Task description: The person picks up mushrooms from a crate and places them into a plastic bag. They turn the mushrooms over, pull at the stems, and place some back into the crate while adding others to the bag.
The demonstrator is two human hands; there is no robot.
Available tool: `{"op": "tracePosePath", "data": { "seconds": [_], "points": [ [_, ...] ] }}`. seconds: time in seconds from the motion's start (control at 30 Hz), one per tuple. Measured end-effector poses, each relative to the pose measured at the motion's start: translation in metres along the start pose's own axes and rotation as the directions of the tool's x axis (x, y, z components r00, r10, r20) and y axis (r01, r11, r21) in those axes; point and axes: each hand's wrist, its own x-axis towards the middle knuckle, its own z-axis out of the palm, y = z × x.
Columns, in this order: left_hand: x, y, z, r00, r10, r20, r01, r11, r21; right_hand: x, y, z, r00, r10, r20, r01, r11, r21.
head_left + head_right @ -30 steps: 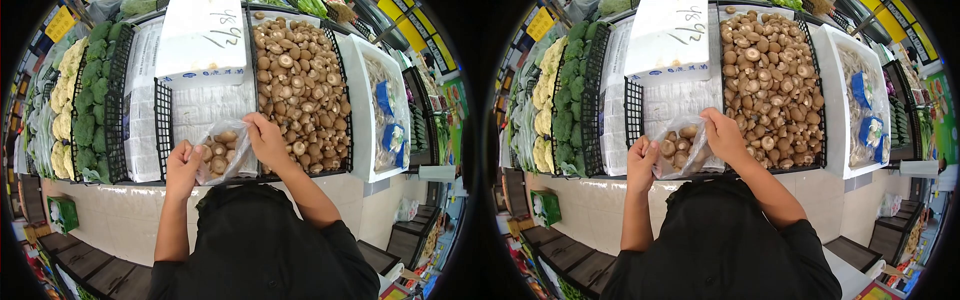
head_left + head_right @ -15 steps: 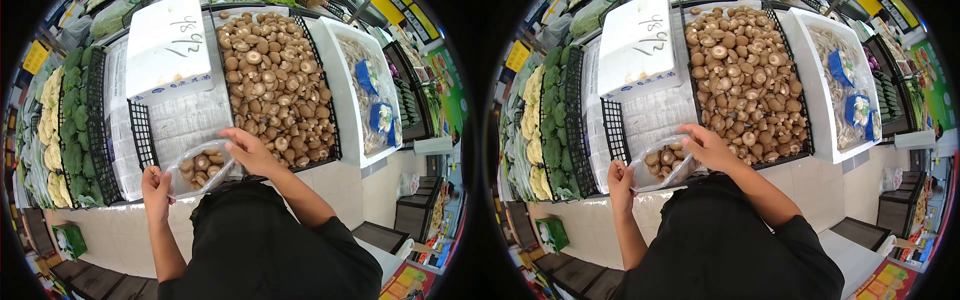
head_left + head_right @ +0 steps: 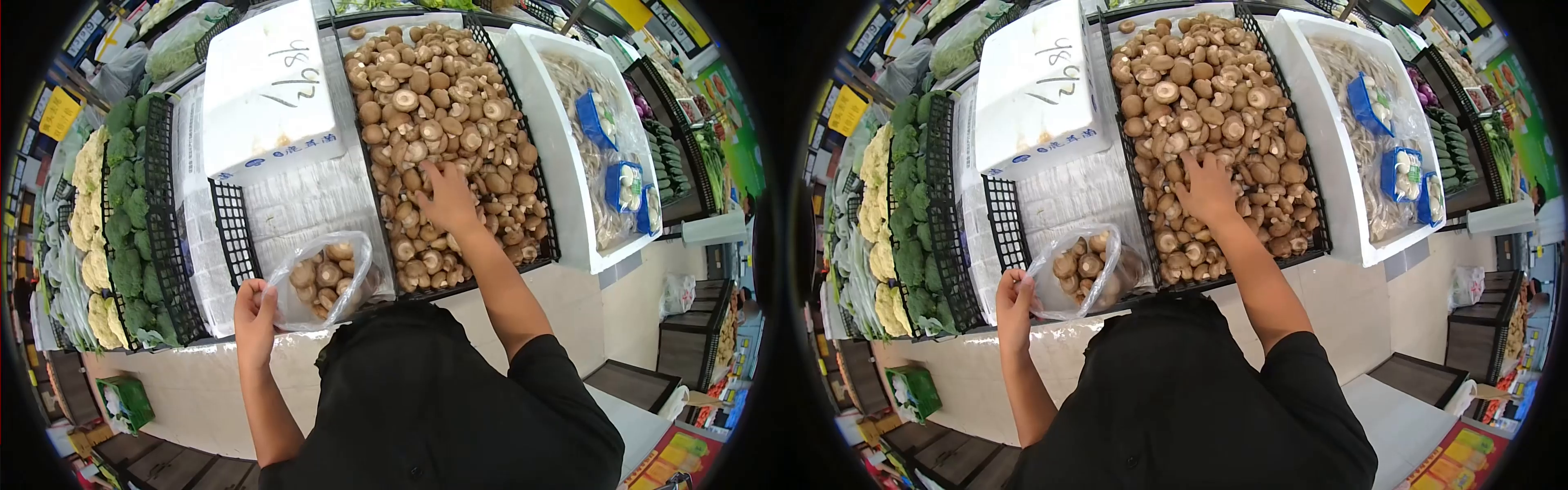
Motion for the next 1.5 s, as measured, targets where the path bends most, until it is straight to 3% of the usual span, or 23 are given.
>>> {"op": "tracePosePath", "data": {
  "seconds": [0.13,0.33,0.4,0.43,0.5,0.53,0.57,0.63,0.73,0.77,0.87,0.97,1.07,1.17,1.27,1.37,1.47,1.5],
  "points": [
    [0.0,-0.01,-0.007,0.997,0.071,-0.005,-0.071,0.997,0.017,0.008,0.006,0.016,0.999,-0.019,0.042,0.021,0.998,-0.067],
    [-0.004,-0.008,0.0,0.997,0.081,0.002,-0.081,0.996,0.027,-0.01,0.002,-0.007,0.984,0.034,-0.172,-0.008,0.989,0.147],
    [-0.002,-0.011,0.001,0.998,0.067,0.018,-0.067,0.997,0.037,-0.017,-0.017,-0.033,0.962,-0.014,-0.272,0.124,0.912,0.391],
    [0.001,-0.015,0.002,0.998,0.053,0.012,-0.054,0.998,0.013,-0.023,-0.042,-0.052,0.969,0.023,-0.246,0.122,0.823,0.555],
    [0.005,-0.011,0.003,0.998,0.064,0.015,-0.065,0.992,0.11,-0.038,-0.085,-0.082,0.948,-0.243,-0.205,0.317,0.65,0.691],
    [0.008,-0.01,0.004,0.997,0.07,0.023,-0.073,0.985,0.158,-0.04,-0.101,-0.09,0.874,-0.458,-0.165,0.452,0.637,0.625],
    [0.011,-0.011,0.004,0.996,0.086,0.032,-0.09,0.983,0.161,-0.043,-0.117,-0.087,0.787,-0.602,-0.138,0.521,0.528,0.671],
    [0.017,-0.012,0.004,0.995,0.09,0.043,-0.094,0.987,0.13,-0.051,-0.147,-0.083,0.654,-0.738,0.164,0.455,0.558,0.694],
    [0.02,-0.01,0.005,0.993,0.097,0.06,-0.101,0.992,0.069,-0.056,-0.171,-0.049,0.622,-0.709,0.333,0.601,0.704,0.378],
    [0.02,-0.009,0.006,0.992,0.106,0.063,-0.108,0.994,0.035,-0.058,-0.179,-0.04,0.664,-0.625,0.41,0.542,0.78,0.312],
    [0.023,-0.012,0.004,0.988,0.135,0.081,-0.135,0.991,-0.004,-0.054,-0.18,-0.006,0.726,-0.602,0.332,0.58,0.795,0.175],
    [0.023,-0.013,0.004,0.983,0.154,0.101,-0.149,0.987,-0.056,-0.05,-0.179,0.012,0.76,-0.582,0.289,0.562,0.812,0.159],
    [0.023,-0.012,0.002,0.982,0.144,0.123,-0.134,0.987,-0.086,-0.049,-0.165,0.029,0.739,-0.626,0.249,0.608,0.779,0.156],
    [0.021,-0.005,0.002,0.983,0.106,0.149,-0.088,0.989,-0.121,-0.043,-0.169,0.013,0.691,-0.462,0.556,0.505,0.859,0.086],
    [0.02,-0.001,0.003,0.988,0.051,0.148,-0.037,0.995,-0.095,-0.049,-0.161,0.015,0.726,-0.455,0.516,0.49,0.868,0.076],
    [0.022,0.001,0.003,0.981,0.081,0.174,-0.056,0.989,-0.14,-0.063,-0.157,0.001,0.748,-0.657,0.098,0.644,0.753,0.134],
    [0.022,0.002,0.002,0.984,0.074,0.165,-0.054,0.991,-0.12,-0.068,-0.153,-0.043,0.756,-0.64,0.134,0.585,0.754,0.3],
    [0.021,0.003,0.002,0.985,0.083,0.152,-0.066,0.991,-0.117,-0.066,-0.148,-0.065,0.788,-0.583,0.199,0.491,0.79,0.368]
  ]
}}
